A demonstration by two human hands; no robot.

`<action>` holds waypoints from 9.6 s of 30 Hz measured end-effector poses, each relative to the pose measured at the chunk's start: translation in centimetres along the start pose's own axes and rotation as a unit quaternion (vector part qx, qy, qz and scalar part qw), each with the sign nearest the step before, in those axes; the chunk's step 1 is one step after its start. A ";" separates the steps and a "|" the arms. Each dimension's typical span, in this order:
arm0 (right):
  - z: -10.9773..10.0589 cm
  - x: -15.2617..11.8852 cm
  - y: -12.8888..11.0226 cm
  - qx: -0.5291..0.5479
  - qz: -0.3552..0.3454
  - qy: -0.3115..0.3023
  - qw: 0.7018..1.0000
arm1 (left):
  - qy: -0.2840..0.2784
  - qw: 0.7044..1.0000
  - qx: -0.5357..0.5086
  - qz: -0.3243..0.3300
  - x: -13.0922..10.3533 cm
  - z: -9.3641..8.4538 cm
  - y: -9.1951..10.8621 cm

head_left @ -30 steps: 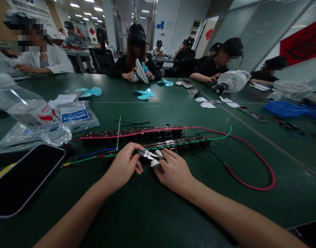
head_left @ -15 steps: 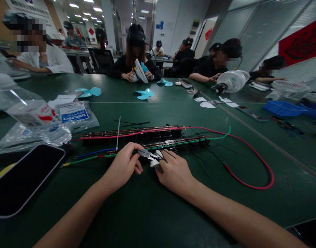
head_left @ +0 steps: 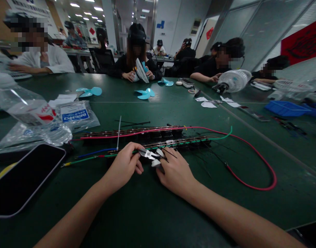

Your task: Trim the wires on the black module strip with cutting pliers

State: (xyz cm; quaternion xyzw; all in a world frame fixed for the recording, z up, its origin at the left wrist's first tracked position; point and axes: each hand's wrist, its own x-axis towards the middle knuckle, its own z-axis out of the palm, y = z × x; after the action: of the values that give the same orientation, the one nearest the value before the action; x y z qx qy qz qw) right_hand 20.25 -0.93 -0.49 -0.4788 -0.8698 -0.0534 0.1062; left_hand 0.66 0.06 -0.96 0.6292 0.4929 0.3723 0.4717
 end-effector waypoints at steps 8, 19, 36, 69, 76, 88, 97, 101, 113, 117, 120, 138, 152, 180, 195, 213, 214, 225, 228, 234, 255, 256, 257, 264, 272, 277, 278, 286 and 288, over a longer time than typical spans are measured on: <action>-0.2 -0.1 -0.1 -0.010 0.004 0.004 1.000 | -0.001 1.000 0.002 -0.002 -0.1 0.0 -0.1; 0.2 0.0 -0.2 0.011 0.001 0.019 1.000 | 0.003 1.000 0.004 -0.011 0.0 0.0 0.0; 0.2 0.2 -0.3 0.012 0.008 0.012 1.000 | -0.002 1.000 -0.003 -0.005 0.0 0.0 0.0; 0.0 -0.1 -0.3 -0.003 0.006 0.013 1.000 | 0.003 1.000 0.008 -0.003 0.0 0.0 0.0; 0.1 0.1 -0.4 0.011 0.004 0.022 1.000 | 0.007 1.000 -0.009 -0.007 0.1 0.0 -0.2; 0.0 0.3 -0.7 -0.008 0.006 0.014 1.000 | 0.007 1.000 -0.008 -0.011 0.0 0.1 0.0; 0.1 0.4 -0.6 -0.007 0.005 0.013 1.000 | 0.006 1.000 -0.003 -0.008 0.0 0.1 0.2; 0.0 0.4 -0.7 -0.012 0.005 0.016 1.000 | 0.006 1.000 0.000 -0.008 0.0 0.1 0.1; 0.4 0.4 -0.4 -0.007 -0.006 0.011 1.000 | 0.005 1.000 0.001 -0.011 0.0 0.0 0.1; 0.5 0.4 -0.4 0.000 -0.006 0.016 1.000 | 0.003 1.000 0.003 -0.011 0.0 0.0 0.2; 0.5 0.4 -0.5 0.002 -0.002 0.019 1.000 | 0.004 1.000 0.004 -0.011 0.0 0.0 0.2; 0.4 0.3 -0.3 -0.003 0.007 0.001 1.000 | 0.007 1.000 0.000 0.002 0.0 0.1 0.2; -0.2 0.2 -0.2 -0.013 0.010 -0.002 1.000 | 0.008 1.000 0.007 -0.003 -0.2 0.1 0.2; 0.3 0.4 -0.3 -0.017 0.004 0.014 1.000 | 0.008 1.000 -0.001 -0.004 -0.1 0.1 0.3; 0.1 0.1 -0.3 -0.007 0.009 0.009 1.000 | 0.010 1.000 -0.003 -0.004 0.0 0.1 0.0; 0.1 0.2 -0.3 -0.021 0.013 0.010 1.000 | 0.011 1.000 0.012 -0.006 -0.1 0.1 0.1; 0.1 0.2 -0.3 -0.021 0.012 0.010 1.000 | 0.011 1.000 0.012 -0.005 -0.1 0.1 0.1; 0.5 0.3 -0.2 -0.014 0.010 0.010 1.000 | 0.016 1.000 0.000 -0.007 0.1 0.2 0.1; 0.4 0.2 -0.2 -0.014 0.012 0.008 1.000 | 0.014 1.000 -0.001 -0.004 0.0 0.2 0.0; 0.2 0.2 -0.4 -0.025 0.017 -0.001 1.000 | 0.012 1.000 0.002 -0.005 0.0 0.2 0.3; -0.3 0.1 -0.1 -0.040 0.011 -0.007 0.999 | 0.015 1.000 0.005 -0.001 0.0 0.2 -0.3; -0.3 0.1 -0.1 -0.039 0.011 -0.004 0.999 | 0.015 1.000 0.005 -0.001 0.0 0.2 -0.3; -0.2 0.1 -0.1 -0.038 0.011 -0.002 0.999 | 0.015 1.000 0.005 -0.002 0.0 0.2 -0.2; -0.1 0.2 -0.2 -0.029 0.009 0.004 1.000 | 0.012 1.000 0.002 -0.007 0.0 0.1 -0.1; 0.0 0.5 -0.1 -0.016 0.003 -0.004 1.000 | 0.013 1.000 -0.001 -0.009 0.0 0.1 0.1; 0.2 0.4 -0.2 -0.014 0.012 -0.004 1.000 | 0.012 1.000 -0.007 -0.010 0.0 0.1 0.1; 0.2 0.4 -0.2 -0.017 0.011 -0.005 1.000 | 0.011 1.000 -0.006 -0.011 0.0 0.1 0.1; 0.0 0.4 -0.4 -0.036 0.009 -0.003 0.999 | 0.011 1.000 -0.008 -0.008 0.1 0.1 0.0; 0.0 0.3 -0.5 -0.038 0.010 0.002 0.999 | 0.011 1.000 -0.006 -0.007 0.0 0.1 0.0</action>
State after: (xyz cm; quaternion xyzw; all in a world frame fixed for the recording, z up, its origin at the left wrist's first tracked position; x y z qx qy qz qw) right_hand 19.66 -0.95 -0.37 -0.4911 -0.8621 -0.0864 0.0900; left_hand 0.79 0.06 -1.03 0.6184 0.5005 0.3790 0.4727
